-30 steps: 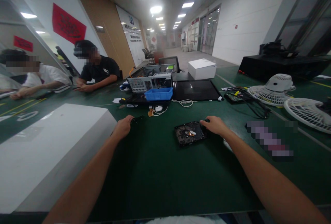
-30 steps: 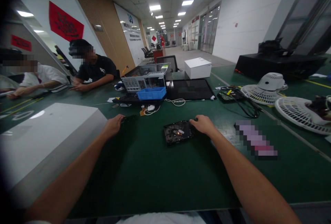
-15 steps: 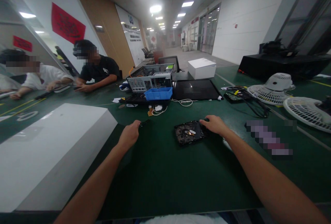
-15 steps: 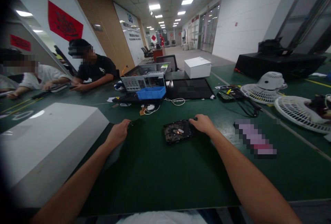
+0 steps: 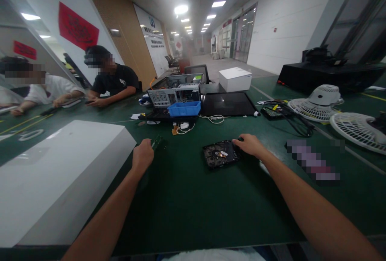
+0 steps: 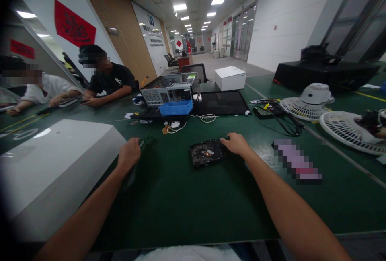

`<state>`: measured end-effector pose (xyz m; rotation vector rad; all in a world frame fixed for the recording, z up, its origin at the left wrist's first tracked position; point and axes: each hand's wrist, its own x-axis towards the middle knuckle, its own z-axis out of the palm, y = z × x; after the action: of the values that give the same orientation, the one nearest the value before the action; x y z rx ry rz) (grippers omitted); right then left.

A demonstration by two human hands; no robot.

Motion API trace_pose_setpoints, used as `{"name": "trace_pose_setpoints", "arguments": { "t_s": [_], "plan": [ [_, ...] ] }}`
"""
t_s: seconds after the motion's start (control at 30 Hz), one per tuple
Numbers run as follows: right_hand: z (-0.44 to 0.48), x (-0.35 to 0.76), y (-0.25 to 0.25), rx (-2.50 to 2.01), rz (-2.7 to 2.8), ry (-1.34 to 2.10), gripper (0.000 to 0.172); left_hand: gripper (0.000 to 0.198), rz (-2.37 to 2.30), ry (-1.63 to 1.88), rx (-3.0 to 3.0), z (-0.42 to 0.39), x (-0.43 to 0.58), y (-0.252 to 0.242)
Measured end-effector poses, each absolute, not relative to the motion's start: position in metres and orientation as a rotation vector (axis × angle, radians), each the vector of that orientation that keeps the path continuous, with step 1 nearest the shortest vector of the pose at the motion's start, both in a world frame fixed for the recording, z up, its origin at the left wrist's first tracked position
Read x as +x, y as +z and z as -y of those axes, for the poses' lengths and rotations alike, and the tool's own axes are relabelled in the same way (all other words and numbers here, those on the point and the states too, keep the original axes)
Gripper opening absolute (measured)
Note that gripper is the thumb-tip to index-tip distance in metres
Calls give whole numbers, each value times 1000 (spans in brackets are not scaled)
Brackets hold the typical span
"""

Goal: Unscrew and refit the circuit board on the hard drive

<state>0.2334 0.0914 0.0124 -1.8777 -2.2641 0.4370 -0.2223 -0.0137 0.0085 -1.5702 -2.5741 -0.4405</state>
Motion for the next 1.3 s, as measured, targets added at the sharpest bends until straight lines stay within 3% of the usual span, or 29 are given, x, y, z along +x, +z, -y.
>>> {"name": "trace_pose_setpoints", "arguments": {
  "t_s": [1.3],
  "plan": [
    [-92,235,9,-1854,2266,415,43,33,2334,-301,-2033,-37,-58,25]
  ]
}}
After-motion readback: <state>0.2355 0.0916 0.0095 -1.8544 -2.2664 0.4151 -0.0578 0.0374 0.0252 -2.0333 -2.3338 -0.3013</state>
